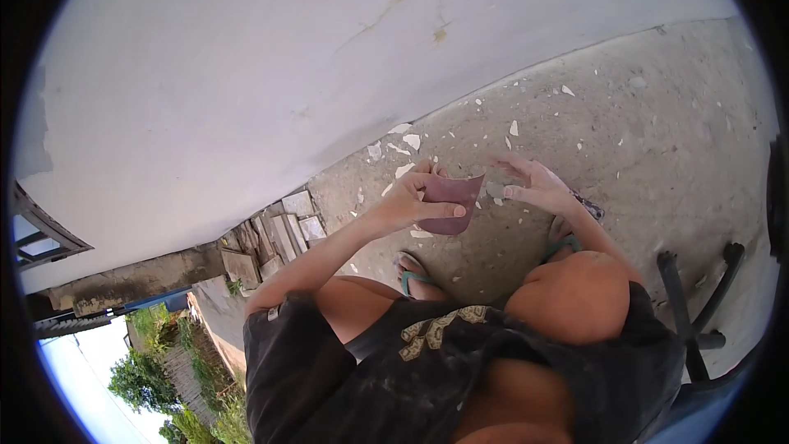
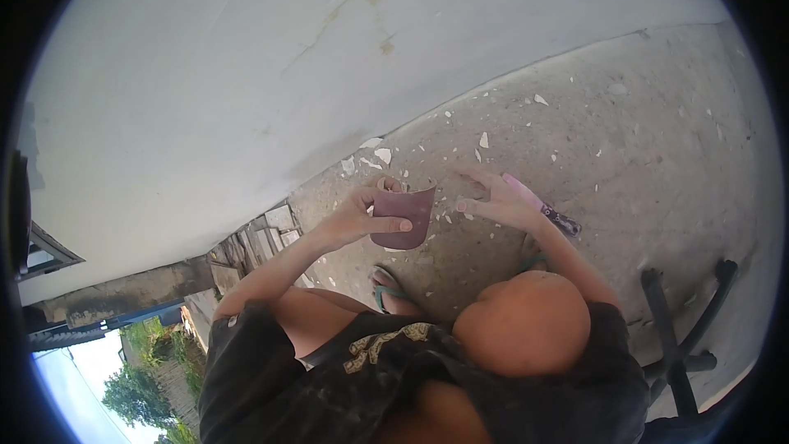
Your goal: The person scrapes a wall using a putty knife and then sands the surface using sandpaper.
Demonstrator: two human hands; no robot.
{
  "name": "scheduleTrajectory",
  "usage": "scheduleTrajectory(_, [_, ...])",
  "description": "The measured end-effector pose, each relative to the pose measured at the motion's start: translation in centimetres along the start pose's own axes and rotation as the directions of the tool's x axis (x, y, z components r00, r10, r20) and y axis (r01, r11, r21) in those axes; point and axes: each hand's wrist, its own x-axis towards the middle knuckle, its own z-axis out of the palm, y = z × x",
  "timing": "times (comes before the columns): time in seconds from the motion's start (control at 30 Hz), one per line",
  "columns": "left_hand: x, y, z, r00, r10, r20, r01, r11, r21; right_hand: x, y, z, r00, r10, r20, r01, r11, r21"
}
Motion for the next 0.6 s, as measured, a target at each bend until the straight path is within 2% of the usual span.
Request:
scheduleTrajectory(0.03, [0.3, 0.7, 0.4, 0.999, 0.034, 0.031, -0.034, 0.999, -0.008, 1.4, -0.4, 0.4, 0.983, 0.024, 0.181, -0.052, 0.987, 0.152])
scheduleTrajectory(0.07, [0.3, 1.1, 0.7, 1.0, 0.03, 0.002, -0.03, 0.992, -0.12, 2.3, -0.9, 1.1, 0.935, 0.021, 0.354, -0.131, 0.948, 0.289])
scheduleTrajectory(0.13, [0.6, 1.5, 1.0, 0.999, 0.018, -0.047, -0.033, 0.942, -0.334, 3.3, -2.4, 3.3, 0.916, -0.032, 0.401, -0.219, 0.797, 0.564])
scheduleTrajectory(0.23, [0.6, 0.5, 0.7, 0.99, -0.071, -0.12, 0.015, 0.909, -0.417, 3.9, -2.9, 5.9, 0.927, 0.087, 0.364, -0.328, 0.658, 0.678])
scheduleTrajectory(0.33, [0.4, 0.0, 1.1, 0.989, -0.102, -0.104, 0.042, 0.884, -0.466, 3.9, -2.9, 6.4, 0.94, 0.047, 0.337, -0.264, 0.726, 0.635])
scheduleTrajectory(0.43, [0.7, -0.8, 0.1, 0.99, -0.077, -0.121, 0.005, 0.862, -0.507, 2.9, -2.6, 6.3, 0.949, 0.177, 0.263, -0.31, 0.686, 0.658])
scheduleTrajectory(0.53, [1.1, -2.0, -0.5, 0.969, -0.101, -0.224, 0.013, 0.932, -0.363, 3.0, -2.1, 6.4, 0.993, 0.012, 0.114, -0.095, 0.648, 0.756])
scheduleTrajectory(0.6, [0.9, -2.0, -0.5, 0.958, -0.122, -0.259, 0.024, 0.937, -0.35, 3.0, -2.1, 6.0, 0.995, 0.077, 0.071, -0.104, 0.681, 0.725])
